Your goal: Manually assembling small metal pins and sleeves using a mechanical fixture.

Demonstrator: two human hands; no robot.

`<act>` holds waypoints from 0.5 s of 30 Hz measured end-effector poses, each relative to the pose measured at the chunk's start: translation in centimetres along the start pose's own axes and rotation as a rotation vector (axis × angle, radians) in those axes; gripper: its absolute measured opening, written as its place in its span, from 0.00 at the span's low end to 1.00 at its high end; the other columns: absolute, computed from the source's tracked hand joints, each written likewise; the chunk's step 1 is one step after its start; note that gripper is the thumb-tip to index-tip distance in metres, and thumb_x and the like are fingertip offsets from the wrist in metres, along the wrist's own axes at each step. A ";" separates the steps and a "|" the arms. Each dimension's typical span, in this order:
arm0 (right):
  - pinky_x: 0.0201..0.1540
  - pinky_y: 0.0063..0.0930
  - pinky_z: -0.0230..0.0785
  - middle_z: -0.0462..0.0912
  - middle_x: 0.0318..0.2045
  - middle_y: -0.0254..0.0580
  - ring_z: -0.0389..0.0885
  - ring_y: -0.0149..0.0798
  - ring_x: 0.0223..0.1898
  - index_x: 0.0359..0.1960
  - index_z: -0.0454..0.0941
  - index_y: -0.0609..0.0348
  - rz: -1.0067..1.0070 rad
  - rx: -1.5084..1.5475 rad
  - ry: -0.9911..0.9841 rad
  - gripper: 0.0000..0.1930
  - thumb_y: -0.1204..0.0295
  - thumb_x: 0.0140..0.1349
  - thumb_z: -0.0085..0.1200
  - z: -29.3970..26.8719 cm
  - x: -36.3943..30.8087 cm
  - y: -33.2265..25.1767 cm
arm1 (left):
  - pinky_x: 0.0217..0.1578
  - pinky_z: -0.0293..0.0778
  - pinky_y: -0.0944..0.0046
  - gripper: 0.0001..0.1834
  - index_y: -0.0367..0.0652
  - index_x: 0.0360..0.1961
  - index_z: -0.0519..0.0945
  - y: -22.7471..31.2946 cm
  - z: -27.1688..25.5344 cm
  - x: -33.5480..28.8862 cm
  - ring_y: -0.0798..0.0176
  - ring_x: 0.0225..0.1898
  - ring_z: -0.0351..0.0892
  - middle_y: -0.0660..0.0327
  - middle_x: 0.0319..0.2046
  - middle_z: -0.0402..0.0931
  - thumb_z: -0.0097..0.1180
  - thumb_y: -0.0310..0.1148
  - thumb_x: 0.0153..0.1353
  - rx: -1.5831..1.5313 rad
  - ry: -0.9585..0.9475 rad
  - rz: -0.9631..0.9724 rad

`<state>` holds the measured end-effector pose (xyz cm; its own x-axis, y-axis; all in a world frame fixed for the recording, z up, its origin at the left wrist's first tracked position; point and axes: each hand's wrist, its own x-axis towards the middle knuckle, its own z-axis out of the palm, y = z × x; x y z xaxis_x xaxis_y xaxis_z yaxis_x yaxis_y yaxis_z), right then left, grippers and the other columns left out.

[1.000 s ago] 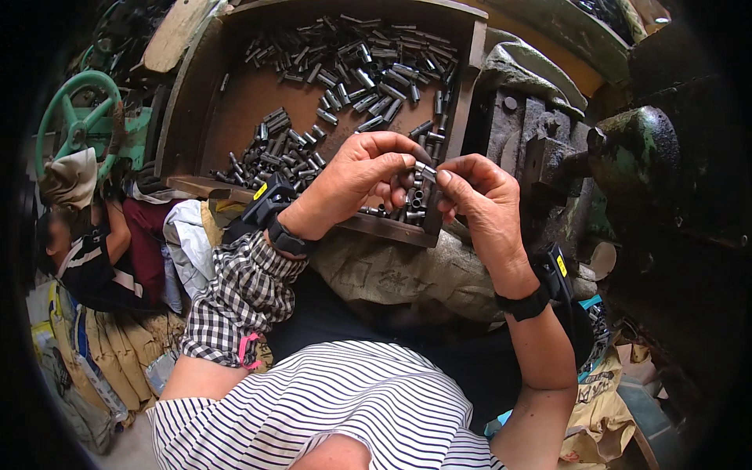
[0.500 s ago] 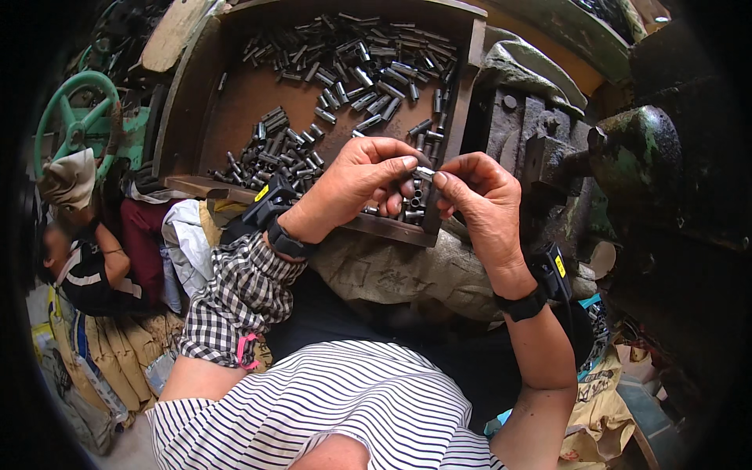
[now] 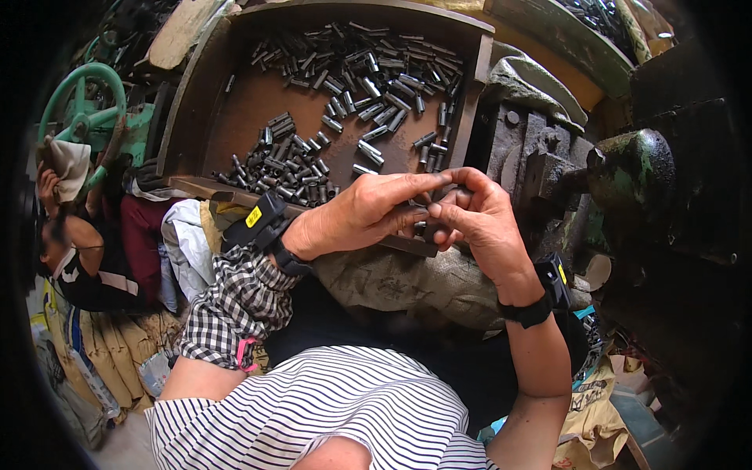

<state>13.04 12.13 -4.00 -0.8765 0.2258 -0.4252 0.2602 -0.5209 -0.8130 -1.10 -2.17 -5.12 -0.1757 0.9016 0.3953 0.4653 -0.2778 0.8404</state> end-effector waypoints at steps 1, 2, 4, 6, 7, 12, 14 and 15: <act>0.20 0.18 0.73 0.78 0.25 0.36 0.79 0.28 0.20 0.46 0.68 0.67 0.004 0.007 -0.012 0.17 0.75 0.57 0.58 0.0 0.2 0.1 | 0.29 0.79 0.68 0.22 0.36 0.54 0.70 0.0 -0.3 -0.1 0.62 0.32 0.82 0.52 0.38 0.77 0.55 0.23 0.57 0.000 0.004 0.002; 0.20 0.18 0.73 0.78 0.25 0.36 0.79 0.28 0.20 0.46 0.68 0.67 0.003 0.003 -0.016 0.17 0.75 0.57 0.58 0.2 0.5 -0.1 | 0.26 0.77 0.68 0.20 0.35 0.53 0.70 -0.1 -0.7 -0.1 0.64 0.26 0.80 0.53 0.35 0.77 0.54 0.23 0.58 -0.095 -0.099 -0.085; 0.20 0.17 0.72 0.79 0.25 0.36 0.79 0.28 0.20 0.43 0.70 0.67 0.061 -0.088 0.045 0.14 0.74 0.58 0.57 0.9 1.4 -0.3 | 0.22 0.75 0.69 0.19 0.34 0.53 0.69 0.2 -1.3 -0.1 0.68 0.21 0.79 0.54 0.29 0.77 0.52 0.22 0.60 -0.241 -0.144 -0.293; 0.20 0.18 0.70 0.79 0.26 0.37 0.79 0.29 0.20 0.41 0.72 0.65 -0.143 -0.334 0.207 0.11 0.73 0.59 0.56 1.8 2.5 -0.8 | 0.21 0.75 0.74 0.18 0.36 0.55 0.69 0.1 -2.0 0.1 0.72 0.22 0.78 0.58 0.30 0.77 0.49 0.24 0.63 -0.384 0.033 -0.566; 0.21 0.20 0.71 0.79 0.26 0.38 0.80 0.31 0.21 0.41 0.72 0.65 -0.316 -0.625 0.319 0.12 0.73 0.59 0.56 2.1 3.4 -0.8 | 0.23 0.75 0.76 0.18 0.36 0.56 0.68 0.1 -2.8 0.2 0.72 0.24 0.79 0.59 0.32 0.77 0.47 0.25 0.64 -0.526 0.114 -0.755; 0.38 0.31 0.68 0.77 0.32 0.42 0.76 0.41 0.40 0.30 0.76 0.59 -0.785 -1.963 0.257 0.07 0.75 0.47 0.53 3.1 8.3 -0.2 | 0.20 0.75 0.76 0.15 0.33 0.48 0.69 -2.4 -4.4 -0.7 0.67 0.28 0.81 0.58 0.36 0.74 0.46 0.30 0.62 -1.028 0.436 -0.774; 0.39 0.33 0.69 0.77 0.34 0.43 0.77 0.42 0.40 0.32 0.75 0.59 -0.662 -2.068 0.227 0.09 0.74 0.48 0.53 3.6 9.2 0.1 | 0.20 0.75 0.76 0.14 0.34 0.46 0.70 -2.2 -4.4 -0.4 0.68 0.28 0.81 0.59 0.35 0.74 0.48 0.30 0.61 -0.904 0.372 -0.790; 0.40 0.35 0.69 0.76 0.36 0.45 0.77 0.44 0.40 0.35 0.74 0.59 -0.534 -2.164 0.199 0.10 0.73 0.49 0.53 3.7 9.5 0.3 | 0.20 0.74 0.77 0.14 0.34 0.45 0.71 -2.2 -4.3 -0.4 0.69 0.27 0.81 0.60 0.34 0.74 0.49 0.29 0.59 -0.778 0.305 -0.806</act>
<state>3.32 11.08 -6.76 -0.9925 0.1223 0.0059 0.1217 0.9802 0.1563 -5.79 -3.28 -5.55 -0.4294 0.8219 -0.3743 -0.5168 0.1163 0.8482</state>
